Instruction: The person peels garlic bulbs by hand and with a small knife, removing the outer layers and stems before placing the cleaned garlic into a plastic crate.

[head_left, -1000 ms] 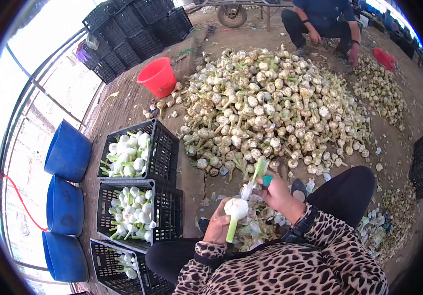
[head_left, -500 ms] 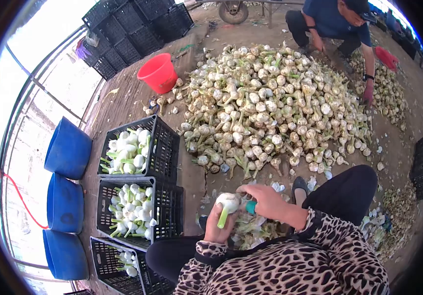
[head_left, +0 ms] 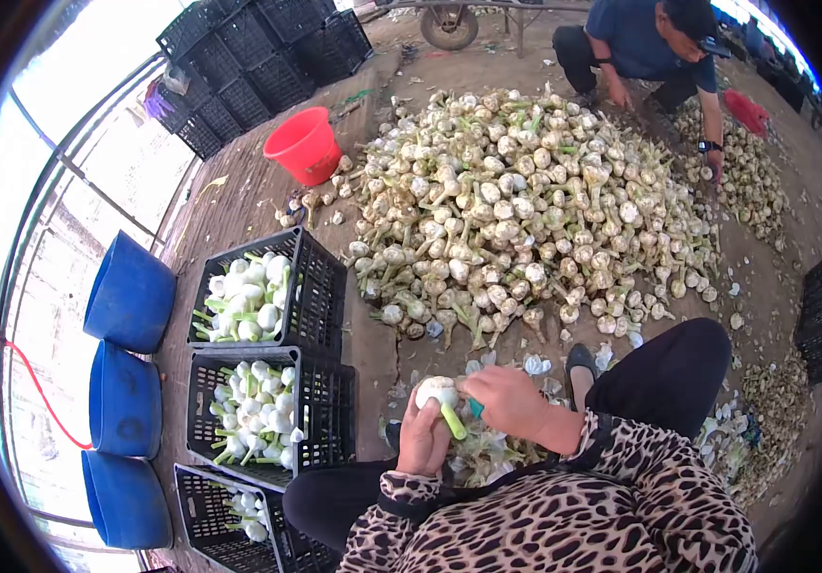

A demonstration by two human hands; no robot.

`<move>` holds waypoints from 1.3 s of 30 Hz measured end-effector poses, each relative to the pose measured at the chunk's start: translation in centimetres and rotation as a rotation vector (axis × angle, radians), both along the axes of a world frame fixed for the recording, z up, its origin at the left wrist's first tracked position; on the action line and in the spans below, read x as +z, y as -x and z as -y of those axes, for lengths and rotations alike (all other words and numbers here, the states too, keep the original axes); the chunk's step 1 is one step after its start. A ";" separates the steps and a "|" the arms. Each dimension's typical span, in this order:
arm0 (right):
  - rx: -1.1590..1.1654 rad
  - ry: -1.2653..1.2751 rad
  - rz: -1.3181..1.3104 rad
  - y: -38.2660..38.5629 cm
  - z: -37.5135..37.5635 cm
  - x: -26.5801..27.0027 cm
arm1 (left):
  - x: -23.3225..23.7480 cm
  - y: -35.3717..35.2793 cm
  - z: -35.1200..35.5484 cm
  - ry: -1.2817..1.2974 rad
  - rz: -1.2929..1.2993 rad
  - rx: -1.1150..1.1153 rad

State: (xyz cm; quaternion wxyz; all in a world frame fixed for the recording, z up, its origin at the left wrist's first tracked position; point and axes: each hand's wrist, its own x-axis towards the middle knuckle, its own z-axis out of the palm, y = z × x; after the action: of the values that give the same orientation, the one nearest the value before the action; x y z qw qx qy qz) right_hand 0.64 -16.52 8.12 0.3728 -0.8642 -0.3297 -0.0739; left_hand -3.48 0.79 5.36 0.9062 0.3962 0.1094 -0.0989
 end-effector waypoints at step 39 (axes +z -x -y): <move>-0.026 0.024 0.145 -1.8 0.6 -1.5 | 0.6 0.3 -0.1 0.003 -0.162 -0.201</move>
State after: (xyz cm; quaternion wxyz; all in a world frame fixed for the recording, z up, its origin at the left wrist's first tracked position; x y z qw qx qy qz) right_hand 2.39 -17.16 6.60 0.3368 -0.8651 -0.3454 -0.1371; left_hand -3.80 0.93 5.91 0.8804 0.3947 0.1419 -0.2212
